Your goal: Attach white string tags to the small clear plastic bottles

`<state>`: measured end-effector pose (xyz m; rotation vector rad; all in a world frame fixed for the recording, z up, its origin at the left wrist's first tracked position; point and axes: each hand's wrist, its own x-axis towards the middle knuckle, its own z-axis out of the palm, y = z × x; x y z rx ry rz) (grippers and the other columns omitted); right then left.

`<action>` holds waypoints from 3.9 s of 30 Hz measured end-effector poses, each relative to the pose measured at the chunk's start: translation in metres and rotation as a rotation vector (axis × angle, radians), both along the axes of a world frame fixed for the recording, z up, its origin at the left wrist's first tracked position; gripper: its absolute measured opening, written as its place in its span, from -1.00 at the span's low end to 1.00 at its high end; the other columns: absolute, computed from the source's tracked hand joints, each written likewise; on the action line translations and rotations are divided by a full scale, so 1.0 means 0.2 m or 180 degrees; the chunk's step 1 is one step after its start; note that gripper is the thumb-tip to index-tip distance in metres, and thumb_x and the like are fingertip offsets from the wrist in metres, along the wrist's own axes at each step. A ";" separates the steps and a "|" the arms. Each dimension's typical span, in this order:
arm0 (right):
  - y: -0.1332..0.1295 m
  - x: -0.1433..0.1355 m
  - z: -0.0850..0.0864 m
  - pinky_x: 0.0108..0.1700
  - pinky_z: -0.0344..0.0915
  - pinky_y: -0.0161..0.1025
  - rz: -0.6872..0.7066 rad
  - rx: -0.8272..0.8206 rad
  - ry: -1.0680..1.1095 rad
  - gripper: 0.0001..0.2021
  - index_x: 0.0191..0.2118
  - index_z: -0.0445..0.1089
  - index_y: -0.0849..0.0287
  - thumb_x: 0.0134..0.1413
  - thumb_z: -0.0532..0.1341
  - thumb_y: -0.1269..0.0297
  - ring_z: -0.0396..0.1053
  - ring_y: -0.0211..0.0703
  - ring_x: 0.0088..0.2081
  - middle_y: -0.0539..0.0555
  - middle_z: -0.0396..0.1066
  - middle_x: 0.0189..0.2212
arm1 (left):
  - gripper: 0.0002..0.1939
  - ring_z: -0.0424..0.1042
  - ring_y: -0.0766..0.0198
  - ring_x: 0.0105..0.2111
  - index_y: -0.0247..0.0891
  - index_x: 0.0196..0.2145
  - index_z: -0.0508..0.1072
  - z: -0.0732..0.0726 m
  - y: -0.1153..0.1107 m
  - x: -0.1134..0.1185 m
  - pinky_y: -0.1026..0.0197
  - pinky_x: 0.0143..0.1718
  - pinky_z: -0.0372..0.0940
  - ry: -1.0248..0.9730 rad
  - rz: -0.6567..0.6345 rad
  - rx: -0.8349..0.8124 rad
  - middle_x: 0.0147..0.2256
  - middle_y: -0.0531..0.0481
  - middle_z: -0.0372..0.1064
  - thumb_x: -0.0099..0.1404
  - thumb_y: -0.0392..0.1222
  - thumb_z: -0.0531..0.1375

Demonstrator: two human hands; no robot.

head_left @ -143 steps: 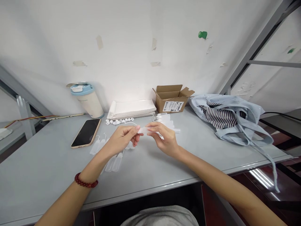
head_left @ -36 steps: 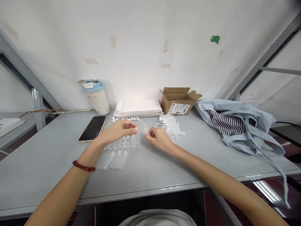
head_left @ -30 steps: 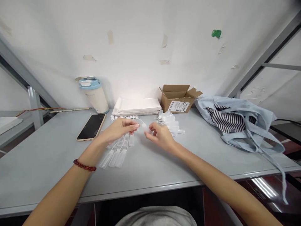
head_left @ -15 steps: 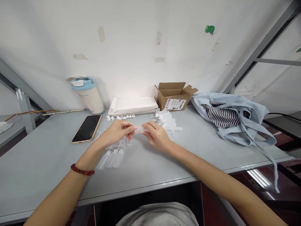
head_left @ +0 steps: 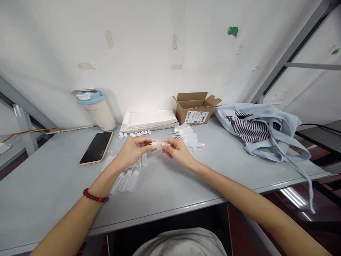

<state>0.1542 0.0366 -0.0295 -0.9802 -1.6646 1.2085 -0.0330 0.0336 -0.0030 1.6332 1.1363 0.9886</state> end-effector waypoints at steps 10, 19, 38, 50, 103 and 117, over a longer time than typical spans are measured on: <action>-0.01 -0.01 -0.03 -0.46 0.22 -0.33 -0.0368 0.0789 -0.0136 -0.78 -0.18 0.42 0.25 0.11 0.17 0.23 0.27 -0.32 -0.54 -0.01 0.38 -0.52 | -0.70 0.46 0.27 -0.43 -0.29 -0.38 0.59 0.01 0.00 0.00 0.24 -0.31 0.41 -0.0146 0.0166 -0.0417 -0.46 -0.04 0.50 0.10 0.03 0.31; 0.01 0.01 -0.07 -0.35 0.27 -0.28 -0.0414 0.2487 -0.0496 -0.83 -0.15 0.39 0.22 0.21 0.11 0.31 0.31 -0.24 -0.43 0.11 0.43 -0.37 | -0.60 0.21 0.43 -0.68 -0.32 -0.66 0.38 0.04 -0.03 0.02 0.38 -0.70 0.15 -0.0430 -0.0110 -0.1081 -0.68 0.09 0.21 0.09 0.04 0.31; -0.01 0.00 -0.03 -0.37 0.28 -0.31 -0.0426 0.1567 -0.0296 -0.79 -0.14 0.41 0.21 0.16 0.15 0.25 0.35 -0.24 -0.38 0.10 0.45 -0.31 | -0.63 0.32 0.37 -0.60 -0.33 -0.59 0.50 0.04 -0.03 0.03 0.32 -0.53 0.27 -0.0425 0.0246 -0.0772 -0.60 -0.01 0.37 0.06 0.07 0.32; 0.00 0.02 0.00 -0.47 0.18 -0.33 -0.0106 0.0785 -0.0051 -0.75 -0.30 0.36 0.22 0.18 0.11 0.11 0.23 -0.32 -0.56 -0.06 0.26 -0.61 | -0.64 0.27 0.36 -0.66 -0.27 -0.57 0.38 0.04 -0.07 0.06 0.31 -0.58 0.20 0.0591 0.0070 0.0199 -0.67 0.08 0.29 0.23 0.05 0.15; 0.01 0.03 -0.03 -0.40 0.21 -0.23 -0.0276 0.3503 -0.1709 -0.72 -0.15 0.35 0.25 0.29 -0.01 0.19 0.26 -0.13 -0.40 0.15 0.33 -0.43 | -0.51 0.13 0.39 -0.68 -0.21 -0.66 0.08 0.05 -0.07 0.08 0.28 -0.54 0.13 0.0288 -0.0183 -0.0721 -0.69 0.16 0.00 0.29 0.13 0.03; -0.03 0.02 0.01 -0.40 0.12 -0.33 0.0138 0.1120 -0.0637 -0.72 -0.33 0.44 0.23 0.22 0.08 0.17 0.19 -0.29 -0.48 -0.01 0.29 -0.54 | -0.54 0.31 0.23 -0.51 -0.24 -0.57 0.31 0.00 -0.09 0.11 0.22 -0.44 0.13 0.1652 0.0348 0.0954 -0.57 -0.01 0.35 0.35 0.04 -0.11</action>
